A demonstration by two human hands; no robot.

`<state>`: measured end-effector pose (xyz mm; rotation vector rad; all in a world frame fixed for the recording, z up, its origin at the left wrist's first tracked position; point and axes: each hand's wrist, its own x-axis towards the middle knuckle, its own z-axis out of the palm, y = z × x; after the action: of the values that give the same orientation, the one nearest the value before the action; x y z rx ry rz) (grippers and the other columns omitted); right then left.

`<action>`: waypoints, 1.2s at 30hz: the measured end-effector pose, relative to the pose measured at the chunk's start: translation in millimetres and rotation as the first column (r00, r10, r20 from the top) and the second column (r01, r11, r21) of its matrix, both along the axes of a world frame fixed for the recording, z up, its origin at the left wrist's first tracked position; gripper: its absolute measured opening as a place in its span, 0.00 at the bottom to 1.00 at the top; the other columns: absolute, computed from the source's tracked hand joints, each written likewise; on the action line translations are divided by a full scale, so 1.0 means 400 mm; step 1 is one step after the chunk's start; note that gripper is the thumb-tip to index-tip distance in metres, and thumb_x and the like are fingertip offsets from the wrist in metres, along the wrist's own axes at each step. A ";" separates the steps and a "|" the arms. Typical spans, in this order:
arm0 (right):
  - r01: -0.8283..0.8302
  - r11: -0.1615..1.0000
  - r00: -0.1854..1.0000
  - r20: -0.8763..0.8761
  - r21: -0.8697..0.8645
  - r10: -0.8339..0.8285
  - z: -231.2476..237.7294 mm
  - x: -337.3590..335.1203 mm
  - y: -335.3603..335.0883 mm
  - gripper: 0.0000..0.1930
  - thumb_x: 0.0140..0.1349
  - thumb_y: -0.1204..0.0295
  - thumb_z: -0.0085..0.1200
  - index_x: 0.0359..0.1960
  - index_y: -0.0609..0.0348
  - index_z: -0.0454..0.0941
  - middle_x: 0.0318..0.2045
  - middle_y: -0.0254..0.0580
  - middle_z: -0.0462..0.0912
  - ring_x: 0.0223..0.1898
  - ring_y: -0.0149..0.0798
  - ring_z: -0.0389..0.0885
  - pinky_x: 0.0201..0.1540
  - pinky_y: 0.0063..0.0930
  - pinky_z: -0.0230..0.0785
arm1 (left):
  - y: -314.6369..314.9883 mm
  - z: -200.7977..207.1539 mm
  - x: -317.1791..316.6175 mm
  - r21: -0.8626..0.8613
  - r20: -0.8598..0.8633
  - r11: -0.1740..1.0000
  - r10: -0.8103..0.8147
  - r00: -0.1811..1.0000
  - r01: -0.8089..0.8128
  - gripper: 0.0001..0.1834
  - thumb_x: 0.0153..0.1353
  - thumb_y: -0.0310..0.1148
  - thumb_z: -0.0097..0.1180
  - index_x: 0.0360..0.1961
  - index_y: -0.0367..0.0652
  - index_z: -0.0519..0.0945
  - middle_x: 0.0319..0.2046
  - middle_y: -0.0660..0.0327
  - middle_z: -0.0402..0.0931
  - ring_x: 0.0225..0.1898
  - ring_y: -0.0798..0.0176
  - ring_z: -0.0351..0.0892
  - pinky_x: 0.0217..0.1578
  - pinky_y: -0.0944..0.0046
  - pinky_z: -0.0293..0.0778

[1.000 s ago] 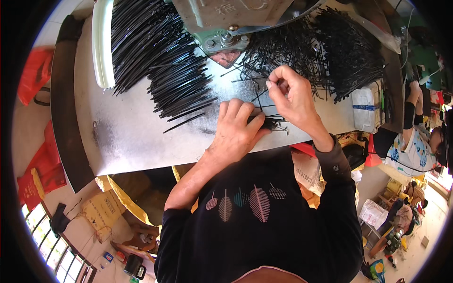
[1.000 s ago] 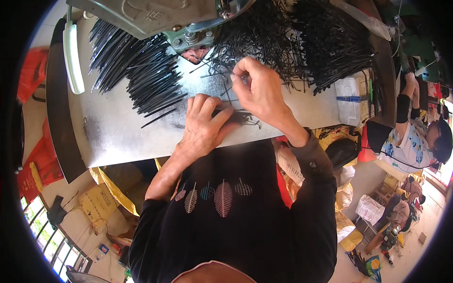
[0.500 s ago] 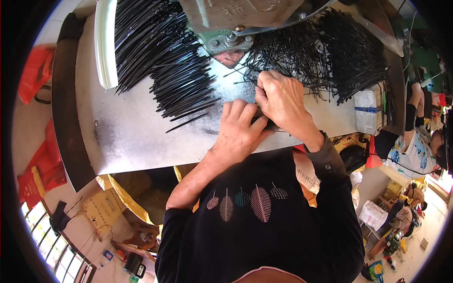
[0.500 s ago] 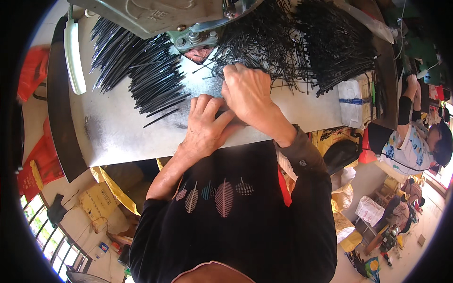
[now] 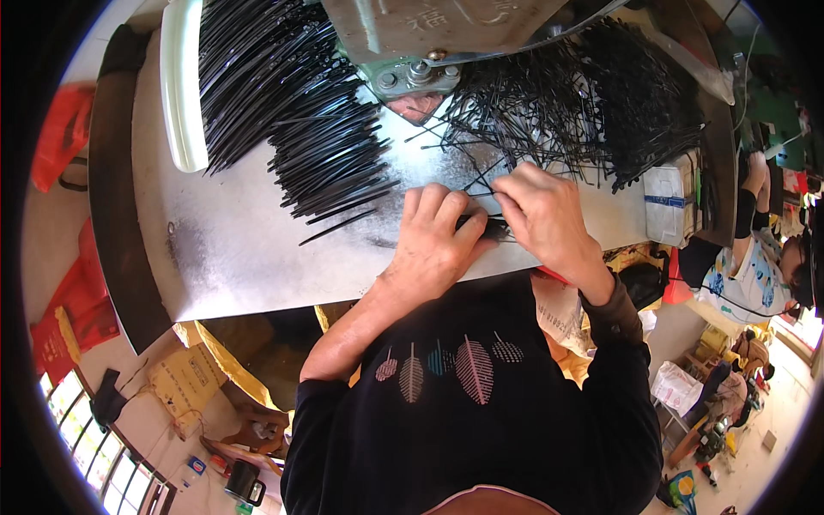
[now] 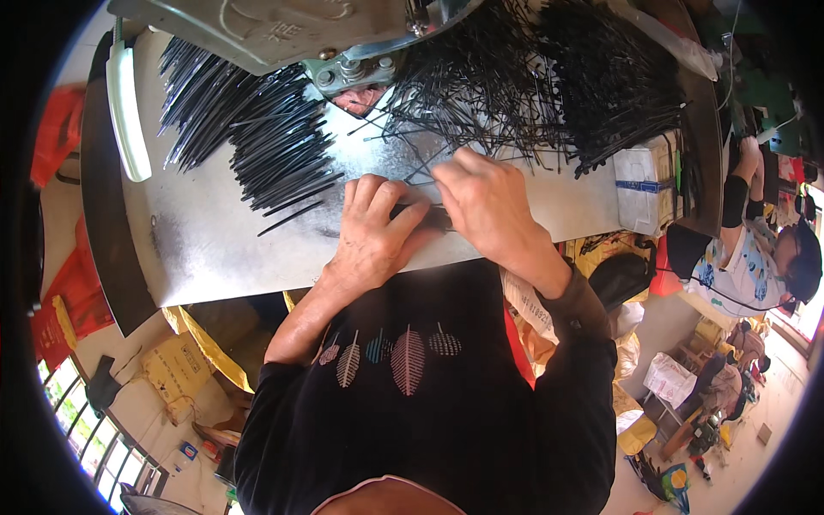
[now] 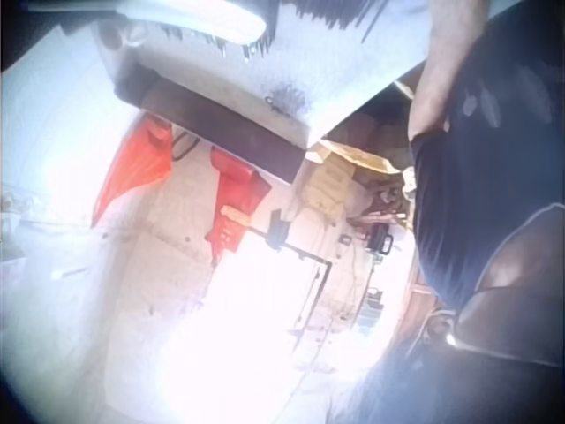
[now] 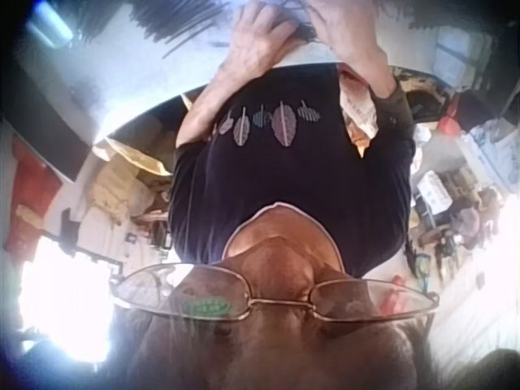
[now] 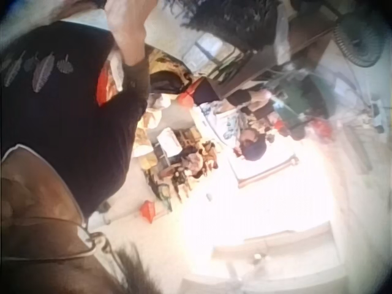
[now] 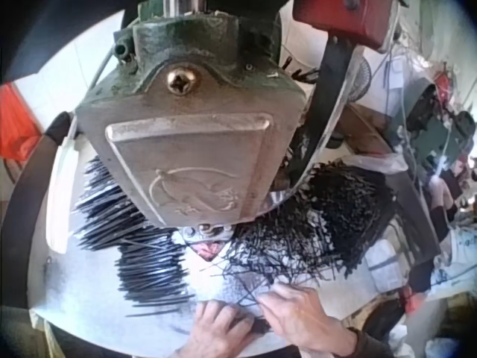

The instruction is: The person assembles small black metal or plastic rods into a mechanism at a workstation, using an assembly machine.

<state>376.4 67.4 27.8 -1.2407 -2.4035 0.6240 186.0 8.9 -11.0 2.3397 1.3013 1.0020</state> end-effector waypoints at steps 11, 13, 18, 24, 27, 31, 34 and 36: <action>0.009 0.992 0.987 0.157 0.129 -0.029 -0.023 0.008 -0.002 0.09 0.56 0.77 0.62 0.35 0.57 0.73 0.29 0.41 0.73 0.31 0.48 0.79 0.30 0.41 0.70 | 0.004 0.001 0.000 -0.010 0.006 1.000 -0.004 1.000 0.004 0.19 0.44 0.36 0.74 0.38 0.44 0.82 0.41 0.60 0.72 0.44 0.52 0.69 0.44 0.51 0.64; 0.021 0.991 0.994 0.100 0.130 -0.034 -0.014 0.009 0.001 0.08 0.57 0.76 0.61 0.33 0.56 0.73 0.30 0.41 0.75 0.31 0.47 0.80 0.29 0.41 0.72 | 0.000 0.004 -0.003 -0.030 0.022 0.999 0.012 1.000 -0.011 0.19 0.45 0.36 0.73 0.39 0.44 0.82 0.41 0.60 0.72 0.44 0.51 0.69 0.44 0.51 0.64; 0.099 0.994 0.980 -0.180 0.041 -0.090 -0.003 -0.004 -0.004 0.07 0.58 0.79 0.62 0.34 0.56 0.76 0.31 0.38 0.77 0.28 0.39 0.80 0.28 0.35 0.71 | -0.007 0.030 0.005 -0.041 0.062 0.990 0.137 0.989 -0.134 0.20 0.48 0.30 0.72 0.45 0.42 0.84 0.41 0.56 0.76 0.42 0.49 0.72 0.42 0.50 0.68; 0.038 0.962 0.556 -0.795 -0.270 -0.245 -0.051 -0.106 -0.079 0.05 0.63 0.84 0.56 0.39 0.64 0.75 0.40 0.39 0.76 0.37 0.25 0.76 0.39 0.20 0.71 | -0.008 0.066 0.028 -0.532 0.532 0.846 0.371 0.761 -0.041 0.17 0.54 0.19 0.65 0.46 0.37 0.83 0.35 0.51 0.79 0.34 0.47 0.76 0.36 0.53 0.74; -0.031 0.941 0.411 -0.863 -0.337 -0.295 -0.082 -0.114 -0.101 0.06 0.66 0.85 0.52 0.42 0.65 0.75 0.43 0.38 0.75 0.40 0.25 0.74 0.42 0.19 0.70 | 0.003 0.059 0.004 -0.319 0.420 0.940 0.257 0.870 -0.124 0.10 0.55 0.18 0.63 0.39 0.38 0.83 0.28 0.53 0.78 0.29 0.48 0.75 0.30 0.53 0.71; 0.018 0.889 0.402 -0.811 -0.457 -0.425 -0.063 -0.037 -0.074 0.06 0.68 0.83 0.52 0.44 0.65 0.77 0.41 0.38 0.77 0.39 0.23 0.75 0.39 0.18 0.68 | -0.007 0.050 -0.011 -0.128 0.105 0.973 0.205 0.973 -0.191 0.08 0.52 0.21 0.65 0.34 0.40 0.82 0.27 0.58 0.74 0.31 0.51 0.72 0.33 0.53 0.67; 0.196 0.927 0.640 -0.674 -0.321 -0.368 0.001 0.002 -0.022 0.05 0.67 0.80 0.55 0.43 0.64 0.79 0.36 0.37 0.79 0.35 0.26 0.77 0.34 0.20 0.68 | -0.006 0.039 -0.012 -0.008 -0.097 0.974 0.223 0.970 -0.224 0.09 0.51 0.23 0.67 0.34 0.41 0.83 0.29 0.60 0.74 0.34 0.53 0.72 0.37 0.54 0.66; 0.248 0.962 0.830 -0.487 -0.115 -0.272 0.004 0.006 0.002 0.04 0.66 0.79 0.57 0.40 0.63 0.80 0.33 0.36 0.80 0.32 0.28 0.79 0.31 0.22 0.69 | -0.005 0.039 -0.008 0.022 -0.145 0.973 0.231 0.962 -0.231 0.10 0.50 0.25 0.68 0.34 0.42 0.83 0.31 0.60 0.74 0.35 0.53 0.72 0.38 0.53 0.66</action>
<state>378.8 68.1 29.6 -1.2150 -1.7651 0.8049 182.6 7.1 4.8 2.3422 1.6619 0.9108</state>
